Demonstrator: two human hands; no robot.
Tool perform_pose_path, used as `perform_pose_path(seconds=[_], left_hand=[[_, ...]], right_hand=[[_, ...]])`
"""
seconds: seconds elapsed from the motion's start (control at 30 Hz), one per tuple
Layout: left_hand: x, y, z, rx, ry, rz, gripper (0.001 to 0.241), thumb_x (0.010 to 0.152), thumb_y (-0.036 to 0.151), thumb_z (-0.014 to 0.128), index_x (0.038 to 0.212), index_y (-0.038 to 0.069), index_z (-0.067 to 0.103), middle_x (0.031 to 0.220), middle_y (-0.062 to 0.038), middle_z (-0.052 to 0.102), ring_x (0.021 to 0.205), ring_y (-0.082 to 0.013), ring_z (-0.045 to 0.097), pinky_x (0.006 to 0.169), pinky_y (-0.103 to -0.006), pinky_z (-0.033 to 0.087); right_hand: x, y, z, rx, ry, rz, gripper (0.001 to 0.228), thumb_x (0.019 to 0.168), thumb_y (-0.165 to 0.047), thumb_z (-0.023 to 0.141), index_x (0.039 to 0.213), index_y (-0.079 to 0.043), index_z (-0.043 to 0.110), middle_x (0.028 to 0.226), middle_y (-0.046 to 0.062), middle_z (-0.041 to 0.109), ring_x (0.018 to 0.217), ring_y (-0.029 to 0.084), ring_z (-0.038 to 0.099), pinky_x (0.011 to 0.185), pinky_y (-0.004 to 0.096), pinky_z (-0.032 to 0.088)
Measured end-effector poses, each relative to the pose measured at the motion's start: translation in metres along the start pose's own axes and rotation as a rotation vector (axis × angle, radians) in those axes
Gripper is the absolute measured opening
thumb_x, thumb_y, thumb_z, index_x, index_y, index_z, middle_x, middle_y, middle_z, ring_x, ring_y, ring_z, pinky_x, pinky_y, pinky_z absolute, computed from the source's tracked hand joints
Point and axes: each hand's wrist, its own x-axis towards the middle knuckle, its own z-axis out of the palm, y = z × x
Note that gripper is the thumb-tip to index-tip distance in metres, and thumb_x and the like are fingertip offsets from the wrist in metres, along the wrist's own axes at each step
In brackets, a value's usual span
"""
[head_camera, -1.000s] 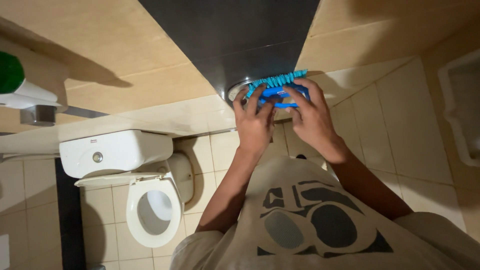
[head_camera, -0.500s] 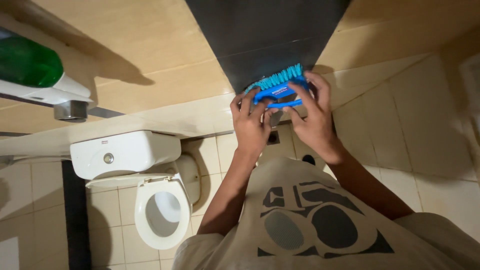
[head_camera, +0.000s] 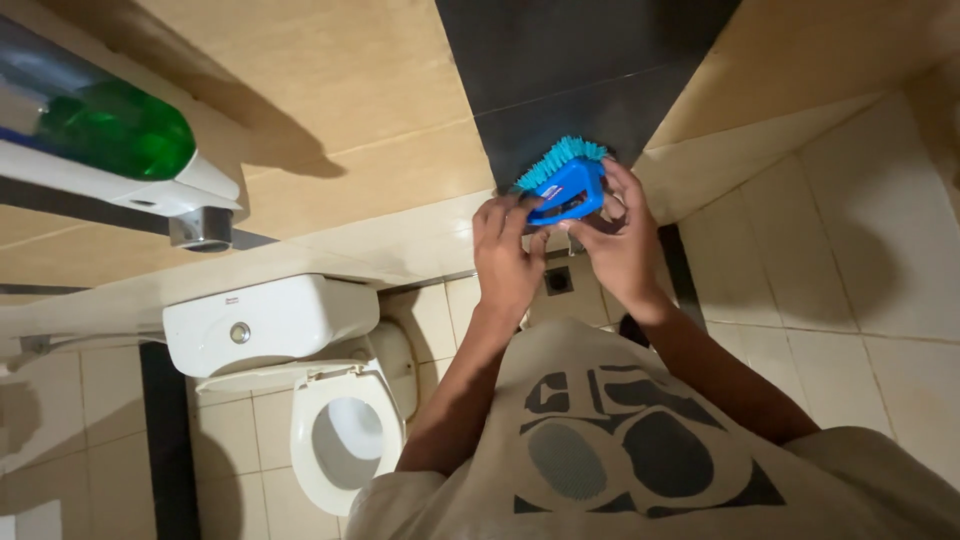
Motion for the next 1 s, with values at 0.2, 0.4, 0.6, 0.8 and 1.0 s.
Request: perform_pose_path(seconds=[0.2,0.4,0.6,0.8,1.0], left_hand=[[0.013,0.005,-0.019,-0.213,-0.054,0.001,0.060,0.076,-0.003,0.084,0.129,0.007,0.058,0.121,-0.016,0.060,0.113,-0.0401,0.060,0.095,-0.0437,0.052],[0.005,-0.014,-0.015,-0.285,-0.086,-0.100,0.054,0.074,-0.005,0.083,0.122,0.004,0.059,0.116,-0.016,0.063,0.108,-0.0361,0.065,0.092,-0.0399,0.055],[-0.005,-0.028,-0.008,-0.318,-0.123,-0.216,0.055,0.075,-0.004,0.083,0.123,0.004,0.058,0.115,-0.016,0.063,0.104,-0.0333,0.066,0.091,-0.0397,0.055],[-0.003,-0.019,-0.012,-0.299,-0.054,-0.133,0.052,0.077,-0.005,0.081,0.123,0.004,0.061,0.117,-0.016,0.064,0.107,-0.0344,0.066,0.091,-0.0400,0.056],[0.007,-0.003,-0.014,-0.237,0.000,-0.075,0.055,0.076,-0.005,0.082,0.127,0.005,0.062,0.123,-0.016,0.064,0.110,-0.0363,0.066,0.089,-0.0408,0.057]], right_hand=[[-0.005,0.013,0.010,-0.050,-0.009,-0.002,0.085,0.084,0.015,0.081,0.155,-0.003,0.038,0.143,0.017,0.053,0.130,0.021,0.062,0.105,0.032,0.057],[-0.003,-0.007,0.020,-0.392,-0.057,-0.072,0.083,0.079,0.001,0.089,0.150,-0.004,0.047,0.136,0.019,0.061,0.118,0.025,0.068,0.100,0.035,0.060],[-0.002,-0.026,0.033,-0.705,-0.080,-0.028,0.082,0.075,-0.011,0.092,0.146,-0.009,0.052,0.128,0.018,0.066,0.110,0.026,0.071,0.092,0.036,0.060],[-0.001,-0.026,0.029,-0.556,-0.080,-0.154,0.083,0.077,-0.003,0.091,0.149,-0.006,0.049,0.129,0.018,0.062,0.113,0.027,0.069,0.094,0.035,0.063],[0.008,-0.051,0.022,-0.530,-0.127,-0.221,0.081,0.079,0.002,0.089,0.150,-0.005,0.050,0.133,0.018,0.060,0.111,0.026,0.069,0.096,0.034,0.063]])
